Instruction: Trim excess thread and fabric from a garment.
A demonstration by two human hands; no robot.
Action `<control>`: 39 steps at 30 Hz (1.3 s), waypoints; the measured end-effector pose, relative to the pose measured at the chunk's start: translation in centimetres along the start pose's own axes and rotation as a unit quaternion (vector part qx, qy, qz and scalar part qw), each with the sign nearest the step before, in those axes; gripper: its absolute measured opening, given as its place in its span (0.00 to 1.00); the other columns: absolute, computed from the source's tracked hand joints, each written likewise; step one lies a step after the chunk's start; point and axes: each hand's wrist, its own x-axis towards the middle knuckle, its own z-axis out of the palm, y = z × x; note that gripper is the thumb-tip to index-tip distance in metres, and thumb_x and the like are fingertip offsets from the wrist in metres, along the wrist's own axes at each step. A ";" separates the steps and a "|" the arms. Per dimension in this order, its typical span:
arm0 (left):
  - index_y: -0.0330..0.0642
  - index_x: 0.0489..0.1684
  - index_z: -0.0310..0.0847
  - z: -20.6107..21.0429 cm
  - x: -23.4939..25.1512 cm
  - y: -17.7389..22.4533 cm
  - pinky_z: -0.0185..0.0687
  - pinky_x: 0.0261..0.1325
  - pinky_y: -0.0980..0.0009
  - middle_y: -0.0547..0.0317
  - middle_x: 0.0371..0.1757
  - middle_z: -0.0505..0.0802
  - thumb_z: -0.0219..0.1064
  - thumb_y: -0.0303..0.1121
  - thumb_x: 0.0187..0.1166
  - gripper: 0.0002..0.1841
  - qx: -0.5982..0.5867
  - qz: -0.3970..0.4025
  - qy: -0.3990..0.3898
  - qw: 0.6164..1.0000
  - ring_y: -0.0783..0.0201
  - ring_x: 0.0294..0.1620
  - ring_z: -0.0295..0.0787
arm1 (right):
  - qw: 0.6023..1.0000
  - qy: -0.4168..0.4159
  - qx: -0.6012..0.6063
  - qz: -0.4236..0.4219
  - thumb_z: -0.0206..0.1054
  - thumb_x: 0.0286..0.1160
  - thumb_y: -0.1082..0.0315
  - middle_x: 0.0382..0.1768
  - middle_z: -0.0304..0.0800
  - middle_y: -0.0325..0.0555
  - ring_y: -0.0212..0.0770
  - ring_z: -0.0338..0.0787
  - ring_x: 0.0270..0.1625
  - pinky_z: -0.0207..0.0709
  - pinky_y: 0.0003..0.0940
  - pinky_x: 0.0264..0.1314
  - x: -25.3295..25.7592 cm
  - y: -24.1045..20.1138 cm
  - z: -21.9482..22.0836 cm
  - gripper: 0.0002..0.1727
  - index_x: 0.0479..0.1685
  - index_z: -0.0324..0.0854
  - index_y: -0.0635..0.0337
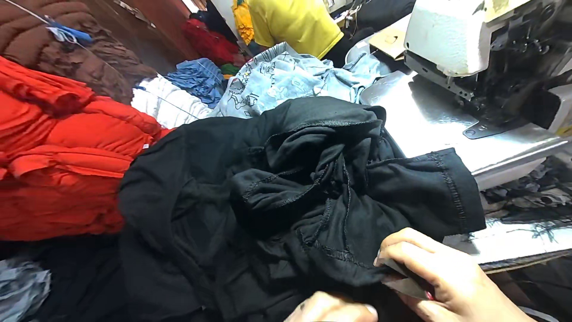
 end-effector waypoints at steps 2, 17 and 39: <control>0.29 0.36 0.90 0.9 0.5 -0.1 0.78 0.55 0.85 0.51 0.34 0.91 0.69 0.30 0.80 0.10 0.001 -0.036 0.057 0.998 0.77 0.45 0.86 | 0.997 0.005 0.076 0.020 0.70 0.72 0.71 0.44 0.93 0.51 0.33 0.89 0.50 0.78 0.18 0.54 0.0 0.0 -0.2 0.06 0.41 0.90 0.64; 0.26 0.41 0.91 2.7 3.4 0.1 0.84 0.50 0.86 0.52 0.38 0.93 0.67 0.25 0.78 0.09 -0.034 -0.055 0.077 0.995 0.80 0.40 0.88 | 0.836 -0.048 0.506 0.205 0.69 0.77 0.62 0.18 0.77 0.12 0.09 0.73 0.19 0.65 0.07 0.21 -0.4 0.9 -2.2 0.03 0.39 0.87 0.39; 0.41 0.36 0.88 3.1 3.8 0.5 0.80 0.51 0.90 0.67 0.39 0.87 0.72 0.33 0.78 0.05 -0.145 0.028 0.116 0.982 0.85 0.44 0.83 | 0.972 0.050 0.223 0.048 0.68 0.77 0.74 0.38 0.87 0.47 0.18 0.81 0.43 0.72 0.09 0.47 -0.6 -2.0 -2.1 0.07 0.39 0.87 0.72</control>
